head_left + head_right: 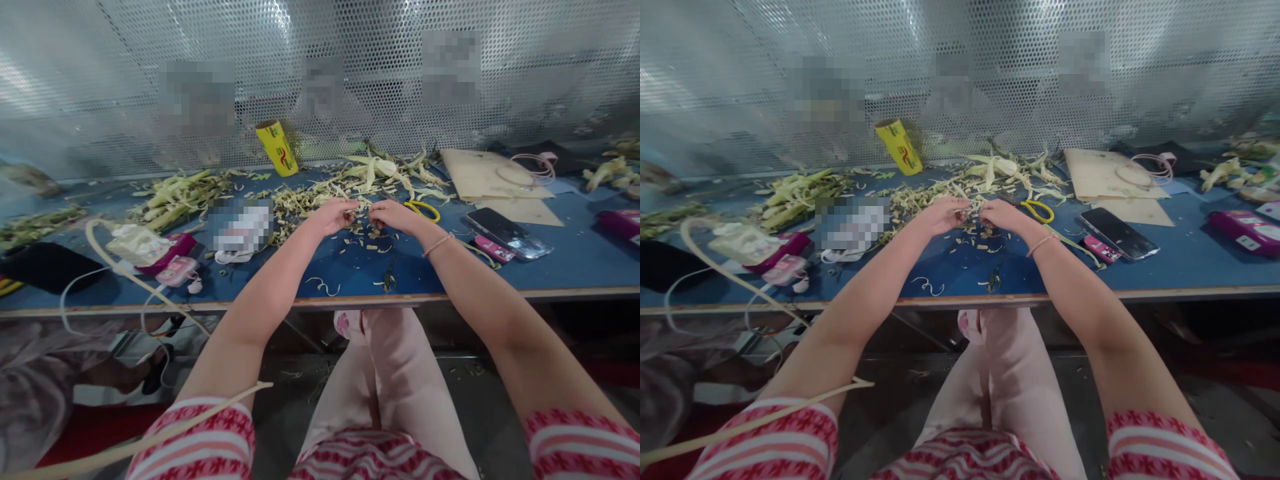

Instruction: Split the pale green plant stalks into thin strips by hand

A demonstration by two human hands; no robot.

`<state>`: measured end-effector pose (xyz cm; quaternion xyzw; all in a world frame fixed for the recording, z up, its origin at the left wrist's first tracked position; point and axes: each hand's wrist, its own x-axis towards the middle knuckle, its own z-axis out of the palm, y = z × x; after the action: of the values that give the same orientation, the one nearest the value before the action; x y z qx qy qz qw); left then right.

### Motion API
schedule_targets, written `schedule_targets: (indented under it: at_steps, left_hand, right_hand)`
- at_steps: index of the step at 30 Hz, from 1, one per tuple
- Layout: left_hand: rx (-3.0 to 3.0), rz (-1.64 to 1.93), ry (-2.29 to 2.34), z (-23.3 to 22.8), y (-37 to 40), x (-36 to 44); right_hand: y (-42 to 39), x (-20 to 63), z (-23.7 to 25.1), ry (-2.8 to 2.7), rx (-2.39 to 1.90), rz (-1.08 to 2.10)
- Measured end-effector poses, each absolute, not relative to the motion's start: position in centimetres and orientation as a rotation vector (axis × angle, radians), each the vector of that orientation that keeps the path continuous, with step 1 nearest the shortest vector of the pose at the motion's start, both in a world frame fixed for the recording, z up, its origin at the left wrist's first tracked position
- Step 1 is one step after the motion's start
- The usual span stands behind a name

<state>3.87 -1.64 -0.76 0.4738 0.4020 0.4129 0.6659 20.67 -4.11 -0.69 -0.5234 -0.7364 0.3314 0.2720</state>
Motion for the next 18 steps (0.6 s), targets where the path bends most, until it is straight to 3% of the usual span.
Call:
schedule_targets:
  at_steps: [6,18]
  left_hand:
    - [1.168,0.966,0.992,-1.3,-1.2,3.8]
    - [1.981,1.113,1.199,-0.6,-1.8,3.4]
  right_hand:
    - [-4.5,20.7,-0.5,-1.979,-1.406,0.914]
    - [-3.3,20.8,-1.5,-1.79,-1.237,0.978]
